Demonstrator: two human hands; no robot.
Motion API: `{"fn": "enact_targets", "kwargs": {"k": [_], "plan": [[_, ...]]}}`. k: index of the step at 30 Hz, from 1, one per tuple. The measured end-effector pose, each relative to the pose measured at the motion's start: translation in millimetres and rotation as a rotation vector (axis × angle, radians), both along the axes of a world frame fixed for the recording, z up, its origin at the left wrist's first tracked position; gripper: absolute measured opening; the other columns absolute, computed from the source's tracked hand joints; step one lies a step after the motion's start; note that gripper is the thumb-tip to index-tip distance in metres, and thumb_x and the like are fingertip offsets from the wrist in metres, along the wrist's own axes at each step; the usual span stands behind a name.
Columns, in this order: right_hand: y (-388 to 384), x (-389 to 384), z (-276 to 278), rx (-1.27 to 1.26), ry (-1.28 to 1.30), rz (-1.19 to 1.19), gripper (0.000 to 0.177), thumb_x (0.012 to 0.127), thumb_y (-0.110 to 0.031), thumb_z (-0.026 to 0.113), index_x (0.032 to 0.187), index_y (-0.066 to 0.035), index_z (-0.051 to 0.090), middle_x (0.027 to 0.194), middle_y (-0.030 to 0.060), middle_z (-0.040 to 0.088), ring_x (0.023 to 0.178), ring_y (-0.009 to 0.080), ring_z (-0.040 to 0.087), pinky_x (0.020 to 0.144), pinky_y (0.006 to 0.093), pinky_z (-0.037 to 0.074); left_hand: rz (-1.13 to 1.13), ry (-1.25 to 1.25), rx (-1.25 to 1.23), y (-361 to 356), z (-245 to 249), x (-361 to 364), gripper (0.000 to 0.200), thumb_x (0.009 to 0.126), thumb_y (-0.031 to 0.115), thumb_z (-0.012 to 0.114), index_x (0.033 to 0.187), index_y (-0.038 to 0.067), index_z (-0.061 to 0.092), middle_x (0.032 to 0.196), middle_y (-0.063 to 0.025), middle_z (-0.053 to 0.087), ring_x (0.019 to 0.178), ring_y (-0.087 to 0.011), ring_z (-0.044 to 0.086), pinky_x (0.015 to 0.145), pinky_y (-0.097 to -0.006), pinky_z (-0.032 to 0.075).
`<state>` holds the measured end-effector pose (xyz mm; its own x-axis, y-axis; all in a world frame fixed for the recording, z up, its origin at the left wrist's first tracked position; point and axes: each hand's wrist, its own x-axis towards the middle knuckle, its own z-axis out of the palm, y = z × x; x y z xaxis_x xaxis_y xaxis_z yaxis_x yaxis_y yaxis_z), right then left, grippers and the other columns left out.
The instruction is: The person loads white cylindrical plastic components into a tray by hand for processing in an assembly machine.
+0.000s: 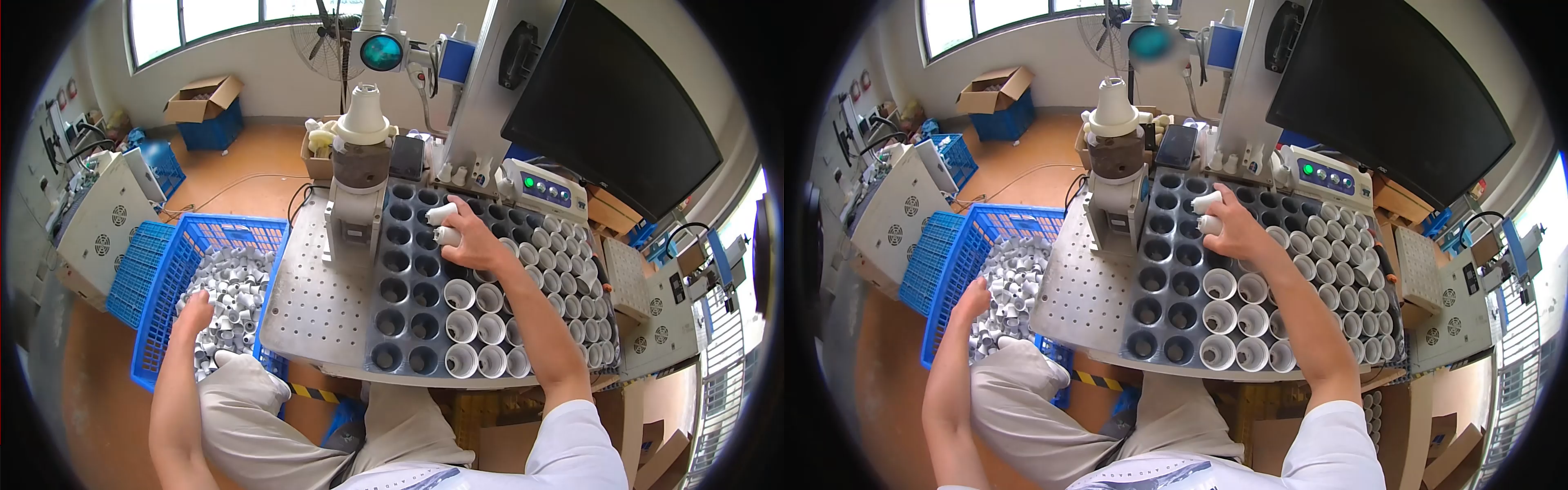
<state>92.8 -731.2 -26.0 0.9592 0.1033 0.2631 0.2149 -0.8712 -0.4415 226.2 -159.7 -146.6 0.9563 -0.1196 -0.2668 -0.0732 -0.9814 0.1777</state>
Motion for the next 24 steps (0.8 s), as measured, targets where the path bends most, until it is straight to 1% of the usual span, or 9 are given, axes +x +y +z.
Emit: {"fn": "enact_targets", "kwargs": {"k": [1, 3, 4, 7, 10, 13, 24], "plan": [[0.7, -1.1, 0.1, 0.01, -0.017, 0.001, 0.042, 0.066, -0.015, 0.067, 0.106, -0.001, 0.064, 0.144, 0.0289, 0.031, 0.122, 0.0438, 0.048, 0.103, 0.0407, 0.04, -0.033, -0.012, -0.013, 1.8, -5.6, 4.0, 0.032, 0.083, 0.008, 0.04, 0.11, -0.004, 0.052, 0.119, -0.029, 0.053, 0.116, -0.0429, 0.049, 0.097, -0.0475, 0.04], [2.2, -3.1, 0.3, 0.029, -0.051, 0.003, 0.044, 0.067, -0.015, 0.067, 0.109, -0.003, 0.064, 0.144, 0.0286, 0.032, 0.123, 0.0432, 0.047, 0.103, 0.0408, 0.04, -0.067, -0.014, 0.03, -9.4, 4.0, -1.6, 0.032, 0.084, 0.01, 0.043, 0.112, -0.002, 0.053, 0.121, -0.0271, 0.053, 0.116, -0.0414, 0.05, 0.098, -0.0467, 0.041], [3.7, -4.1, 1.9, 0.048, -0.048, -0.001, 0.046, 0.068, -0.014, 0.067, 0.112, -0.005, 0.064, 0.144, 0.0281, 0.032, 0.124, 0.0426, 0.046, 0.103, 0.0411, 0.04, 0.016, 0.004, 0.026, -20.8, 14.4, -7.3, 0.032, 0.084, 0.01, 0.045, 0.113, 0.0, 0.053, 0.124, -0.0254, 0.052, 0.116, -0.0403, 0.05, 0.098, -0.046, 0.042], [4.4, -3.9, 1.8, 0.052, -0.066, 0.004, 0.044, 0.07, -0.015, 0.068, 0.113, -0.004, 0.064, 0.143, 0.0275, 0.033, 0.124, 0.0421, 0.046, 0.103, 0.0408, 0.04, -0.02, -0.02, -0.008, -30.7, 21.8, -10.5, 0.03, 0.084, 0.009, 0.044, 0.108, -0.002, 0.056, 0.118, -0.0266, 0.056, 0.113, -0.0408, 0.052, 0.096, -0.0462, 0.043], [4.4, -3.6, 0.4, 0.093, -0.067, 0.005, 0.042, 0.073, -0.017, 0.069, 0.113, -0.004, 0.064, 0.143, 0.027, 0.033, 0.124, 0.0415, 0.047, 0.103, 0.0403, 0.04, 0.002, 0.045, -0.005, -42.3, 35.0, -14.1, 0.032, 0.081, 0.005, 0.043, 0.11, -0.004, 0.055, 0.121, -0.0275, 0.054, 0.118, -0.0405, 0.049, 0.098, -0.0458, 0.041], [5.7, -4.9, 1.6, 0.087, -0.069, -0.005, 0.041, 0.075, -0.018, 0.069, 0.113, -0.004, 0.064, 0.143, 0.0267, 0.034, 0.124, 0.0412, 0.047, 0.102, 0.0397, 0.04, -0.013, 0.035, -0.006, -40.5, 28.9, -10.3, 0.033, 0.082, 0.006, 0.043, 0.111, -0.004, 0.054, 0.122, -0.0273, 0.053, 0.118, -0.0406, 0.049, 0.098, -0.0451, 0.04], [5.2, -3.7, -1.0, 0.082, -0.084, -0.006, 0.041, 0.074, -0.018, 0.07, 0.113, -0.005, 0.064, 0.142, 0.0259, 0.035, 0.123, 0.0405, 0.048, 0.102, 0.0394, 0.041, -0.006, 0.013, -0.007, -34.1, 26.9, -12.7, 0.032, 0.082, 0.007, 0.049, 0.113, -0.004, 0.053, 0.124, -0.0267, 0.053, 0.119, -0.0399, 0.048, 0.098, -0.0448, 0.041]]}}
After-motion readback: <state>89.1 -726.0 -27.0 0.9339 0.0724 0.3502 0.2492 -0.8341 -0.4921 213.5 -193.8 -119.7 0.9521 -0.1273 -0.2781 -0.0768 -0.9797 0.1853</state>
